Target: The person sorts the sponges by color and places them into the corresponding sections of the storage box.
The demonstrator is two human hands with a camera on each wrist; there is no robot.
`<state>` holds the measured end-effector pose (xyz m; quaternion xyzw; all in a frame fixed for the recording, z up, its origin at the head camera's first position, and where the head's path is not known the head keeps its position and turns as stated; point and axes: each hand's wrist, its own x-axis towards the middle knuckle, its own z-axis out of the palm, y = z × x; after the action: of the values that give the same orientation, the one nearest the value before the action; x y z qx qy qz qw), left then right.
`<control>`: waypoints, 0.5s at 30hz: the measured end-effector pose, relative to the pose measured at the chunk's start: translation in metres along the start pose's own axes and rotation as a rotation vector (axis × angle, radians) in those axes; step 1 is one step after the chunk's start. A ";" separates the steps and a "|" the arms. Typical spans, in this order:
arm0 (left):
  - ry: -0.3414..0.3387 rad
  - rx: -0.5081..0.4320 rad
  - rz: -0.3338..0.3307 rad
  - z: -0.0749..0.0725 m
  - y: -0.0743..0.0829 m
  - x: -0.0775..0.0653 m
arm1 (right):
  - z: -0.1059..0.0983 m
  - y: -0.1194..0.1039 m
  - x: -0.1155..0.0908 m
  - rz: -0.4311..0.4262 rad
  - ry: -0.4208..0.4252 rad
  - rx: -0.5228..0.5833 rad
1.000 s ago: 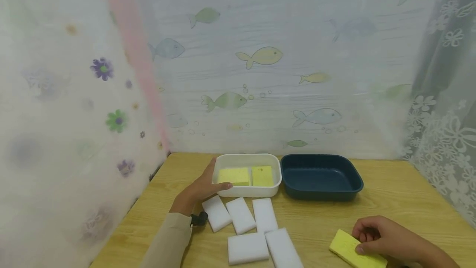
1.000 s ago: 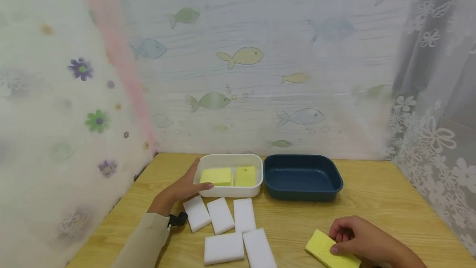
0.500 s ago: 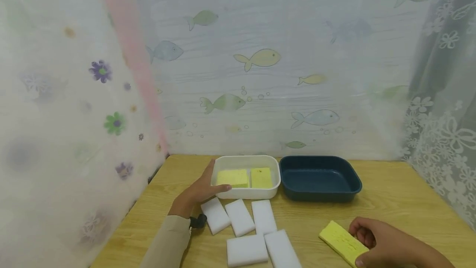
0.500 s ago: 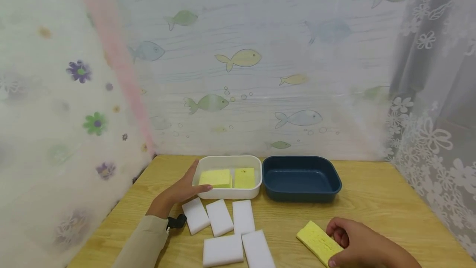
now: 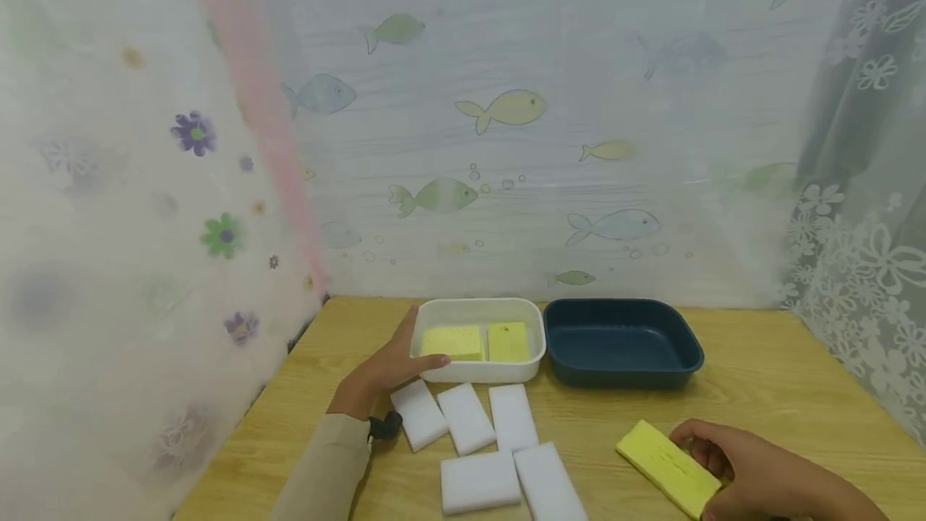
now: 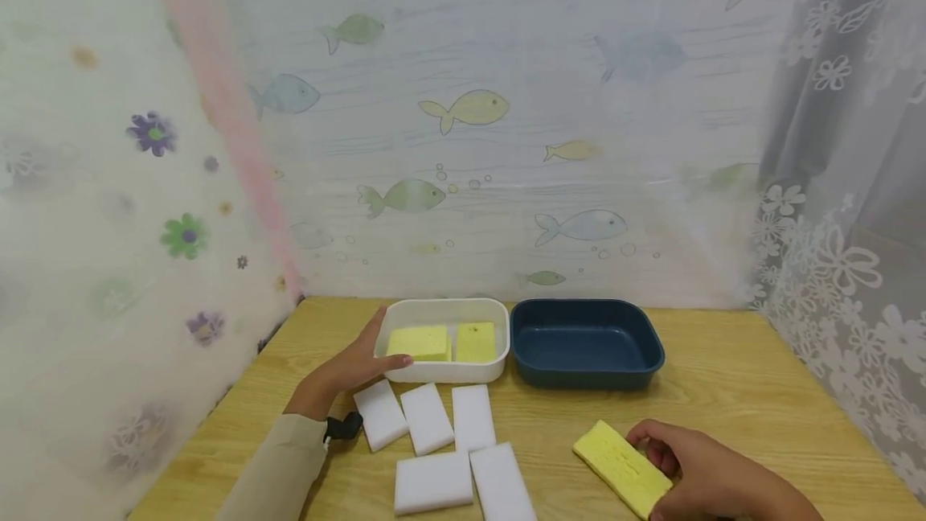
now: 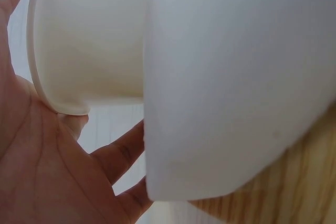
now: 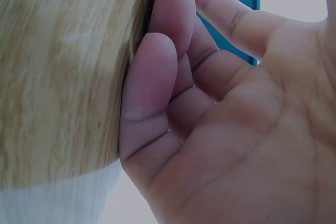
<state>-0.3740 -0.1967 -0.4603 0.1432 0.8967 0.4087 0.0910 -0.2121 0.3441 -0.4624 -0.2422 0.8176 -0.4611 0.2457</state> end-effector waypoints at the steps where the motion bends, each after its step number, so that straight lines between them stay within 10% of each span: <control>1: 0.002 0.000 0.003 -0.001 0.001 0.000 | -0.001 0.001 0.001 -0.011 -0.001 0.007; 15: 0.007 -0.003 -0.002 0.001 -0.004 0.001 | 0.001 0.003 0.003 -0.041 -0.004 0.039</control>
<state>-0.3756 -0.1977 -0.4638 0.1407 0.8966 0.4104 0.0888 -0.2142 0.3431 -0.4655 -0.2548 0.8028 -0.4812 0.2427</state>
